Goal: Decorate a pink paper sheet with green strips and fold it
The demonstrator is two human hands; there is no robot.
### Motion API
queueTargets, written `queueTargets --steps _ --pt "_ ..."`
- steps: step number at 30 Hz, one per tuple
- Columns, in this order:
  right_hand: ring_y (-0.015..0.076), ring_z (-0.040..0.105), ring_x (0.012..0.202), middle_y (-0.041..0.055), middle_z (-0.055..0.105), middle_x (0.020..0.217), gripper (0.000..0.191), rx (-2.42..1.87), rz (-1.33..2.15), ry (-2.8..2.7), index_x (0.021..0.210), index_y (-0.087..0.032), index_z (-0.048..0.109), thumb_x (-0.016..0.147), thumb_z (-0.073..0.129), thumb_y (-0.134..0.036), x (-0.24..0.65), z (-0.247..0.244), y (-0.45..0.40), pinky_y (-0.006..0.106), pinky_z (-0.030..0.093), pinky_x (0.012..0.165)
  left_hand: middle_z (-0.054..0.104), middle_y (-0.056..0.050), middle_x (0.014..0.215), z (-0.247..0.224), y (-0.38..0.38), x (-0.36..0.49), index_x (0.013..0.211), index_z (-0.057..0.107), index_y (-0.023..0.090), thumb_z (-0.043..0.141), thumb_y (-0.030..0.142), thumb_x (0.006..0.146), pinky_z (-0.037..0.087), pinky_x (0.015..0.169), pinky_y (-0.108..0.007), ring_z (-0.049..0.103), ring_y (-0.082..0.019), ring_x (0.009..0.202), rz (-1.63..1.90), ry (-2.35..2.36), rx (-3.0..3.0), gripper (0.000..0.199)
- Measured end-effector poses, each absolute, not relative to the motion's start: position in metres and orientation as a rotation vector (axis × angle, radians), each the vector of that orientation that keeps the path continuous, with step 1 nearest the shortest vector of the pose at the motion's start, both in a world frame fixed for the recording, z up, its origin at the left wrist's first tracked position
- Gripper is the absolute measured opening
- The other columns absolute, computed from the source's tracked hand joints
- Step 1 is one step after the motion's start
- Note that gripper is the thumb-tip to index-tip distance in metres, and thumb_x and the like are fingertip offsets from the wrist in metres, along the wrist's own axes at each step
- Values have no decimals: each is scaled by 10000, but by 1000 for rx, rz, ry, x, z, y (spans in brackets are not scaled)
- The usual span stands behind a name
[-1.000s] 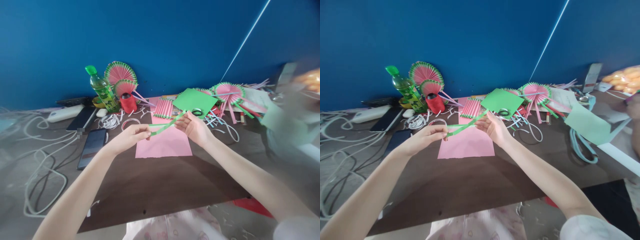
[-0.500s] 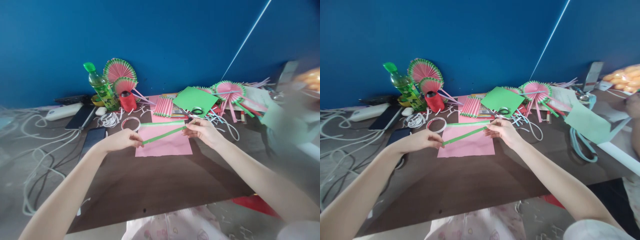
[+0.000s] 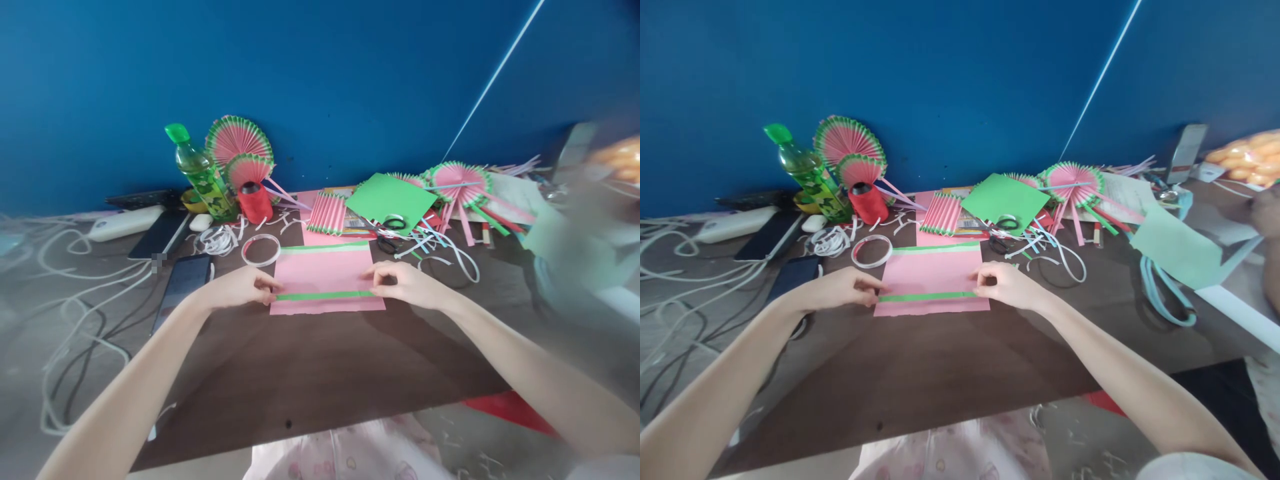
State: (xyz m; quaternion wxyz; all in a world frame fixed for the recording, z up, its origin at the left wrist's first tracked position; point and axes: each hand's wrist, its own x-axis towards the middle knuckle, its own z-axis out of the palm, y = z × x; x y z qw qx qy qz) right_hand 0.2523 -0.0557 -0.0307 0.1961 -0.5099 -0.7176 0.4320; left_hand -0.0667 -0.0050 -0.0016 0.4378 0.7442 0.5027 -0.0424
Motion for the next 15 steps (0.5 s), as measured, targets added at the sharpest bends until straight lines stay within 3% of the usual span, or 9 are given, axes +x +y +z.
queueTargets --steps 6,15 --pt "245 464 1134 48 538 1212 175 -1422 1231 -2212 571 -196 561 715 572 -294 258 -27 -53 405 306 965 642 14 681 -4 -5 -64 661 606 189 533 316 650 388 624 -210 567 -144 669 -108 1146 1869 147" --pt "232 495 1097 23 505 1244 177 -1500 1125 -2279 540 -197 540 703 574 -256 254 -24 -57 369 357 910 644 15 624 -13 -2 -61 636 610 190 495 288 643 362 572 -205 571 -142 622 -293 1158 1948 152"
